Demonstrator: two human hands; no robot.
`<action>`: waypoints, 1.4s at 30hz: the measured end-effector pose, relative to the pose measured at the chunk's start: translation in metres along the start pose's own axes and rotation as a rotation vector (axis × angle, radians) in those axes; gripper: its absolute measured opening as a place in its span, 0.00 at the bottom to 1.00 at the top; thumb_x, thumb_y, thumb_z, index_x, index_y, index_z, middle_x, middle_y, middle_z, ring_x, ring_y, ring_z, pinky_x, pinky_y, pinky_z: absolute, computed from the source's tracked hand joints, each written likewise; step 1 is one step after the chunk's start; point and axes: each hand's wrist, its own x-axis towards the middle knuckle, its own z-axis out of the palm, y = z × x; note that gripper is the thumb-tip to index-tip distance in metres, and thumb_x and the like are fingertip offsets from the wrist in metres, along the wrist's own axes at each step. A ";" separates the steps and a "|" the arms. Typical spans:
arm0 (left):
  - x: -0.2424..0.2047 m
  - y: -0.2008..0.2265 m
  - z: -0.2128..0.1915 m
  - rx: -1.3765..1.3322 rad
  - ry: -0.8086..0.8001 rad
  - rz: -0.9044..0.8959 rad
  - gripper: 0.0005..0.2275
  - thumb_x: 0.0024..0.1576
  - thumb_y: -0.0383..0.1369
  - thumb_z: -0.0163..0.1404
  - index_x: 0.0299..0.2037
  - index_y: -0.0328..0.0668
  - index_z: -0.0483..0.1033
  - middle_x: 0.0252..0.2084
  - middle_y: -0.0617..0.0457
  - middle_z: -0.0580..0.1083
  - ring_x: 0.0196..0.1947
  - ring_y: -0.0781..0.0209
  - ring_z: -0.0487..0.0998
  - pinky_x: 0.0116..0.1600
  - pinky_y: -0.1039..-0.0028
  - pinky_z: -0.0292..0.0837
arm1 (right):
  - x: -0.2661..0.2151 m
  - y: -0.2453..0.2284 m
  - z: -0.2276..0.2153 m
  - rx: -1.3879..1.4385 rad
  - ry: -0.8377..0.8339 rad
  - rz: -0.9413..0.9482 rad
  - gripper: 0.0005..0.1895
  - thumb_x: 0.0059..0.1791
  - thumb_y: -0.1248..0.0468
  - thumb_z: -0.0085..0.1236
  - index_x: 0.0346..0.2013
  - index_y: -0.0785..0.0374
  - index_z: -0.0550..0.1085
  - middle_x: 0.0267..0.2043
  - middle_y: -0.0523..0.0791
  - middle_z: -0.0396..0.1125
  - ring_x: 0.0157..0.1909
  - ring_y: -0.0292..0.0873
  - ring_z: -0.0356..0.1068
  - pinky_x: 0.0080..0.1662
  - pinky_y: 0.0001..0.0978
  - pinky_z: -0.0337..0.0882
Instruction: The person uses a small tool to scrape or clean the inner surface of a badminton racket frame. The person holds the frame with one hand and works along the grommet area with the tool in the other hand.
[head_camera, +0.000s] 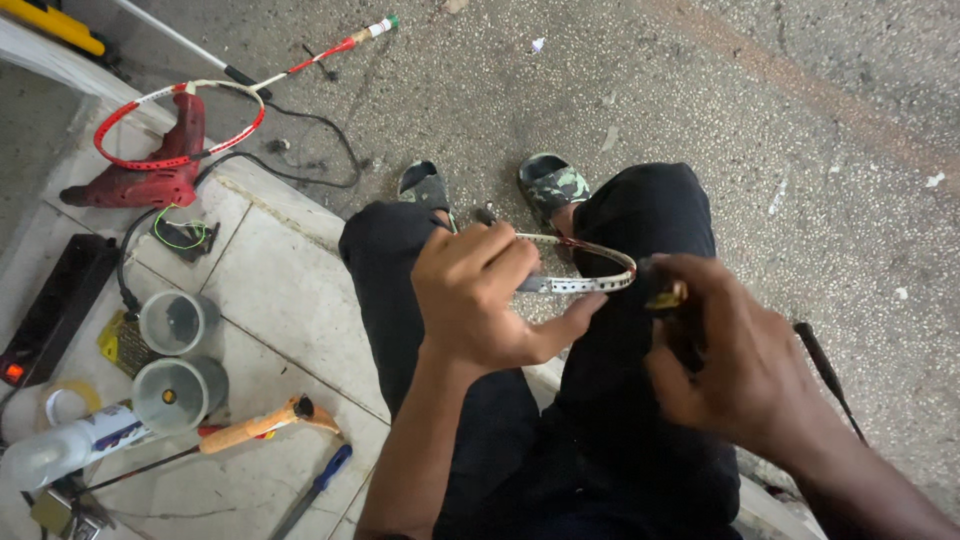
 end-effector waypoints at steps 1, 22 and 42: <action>0.001 -0.001 -0.002 -0.001 0.000 0.001 0.24 0.53 0.54 0.55 0.20 0.46 0.60 0.21 0.57 0.59 0.21 0.56 0.63 0.31 0.66 0.52 | -0.001 0.000 0.003 0.000 0.000 0.001 0.34 0.41 0.64 0.58 0.61 0.55 0.61 0.35 0.45 0.72 0.20 0.46 0.71 0.24 0.42 0.71; 0.000 -0.024 -0.012 -0.375 -0.212 0.010 0.14 0.58 0.40 0.50 0.26 0.40 0.68 0.25 0.54 0.63 0.21 0.55 0.66 0.27 0.67 0.57 | 0.063 0.024 -0.036 -0.674 0.156 -0.875 0.29 0.46 0.58 0.59 0.62 0.41 0.68 0.47 0.45 0.68 0.41 0.45 0.69 0.41 0.38 0.65; -0.001 -0.032 -0.006 -0.330 -0.256 0.128 0.15 0.63 0.44 0.48 0.30 0.42 0.74 0.29 0.57 0.70 0.21 0.60 0.70 0.24 0.71 0.58 | 0.064 0.017 -0.033 -0.787 0.425 -0.994 0.32 0.49 0.71 0.48 0.66 0.43 0.71 0.32 0.39 0.66 0.25 0.36 0.58 0.25 0.26 0.51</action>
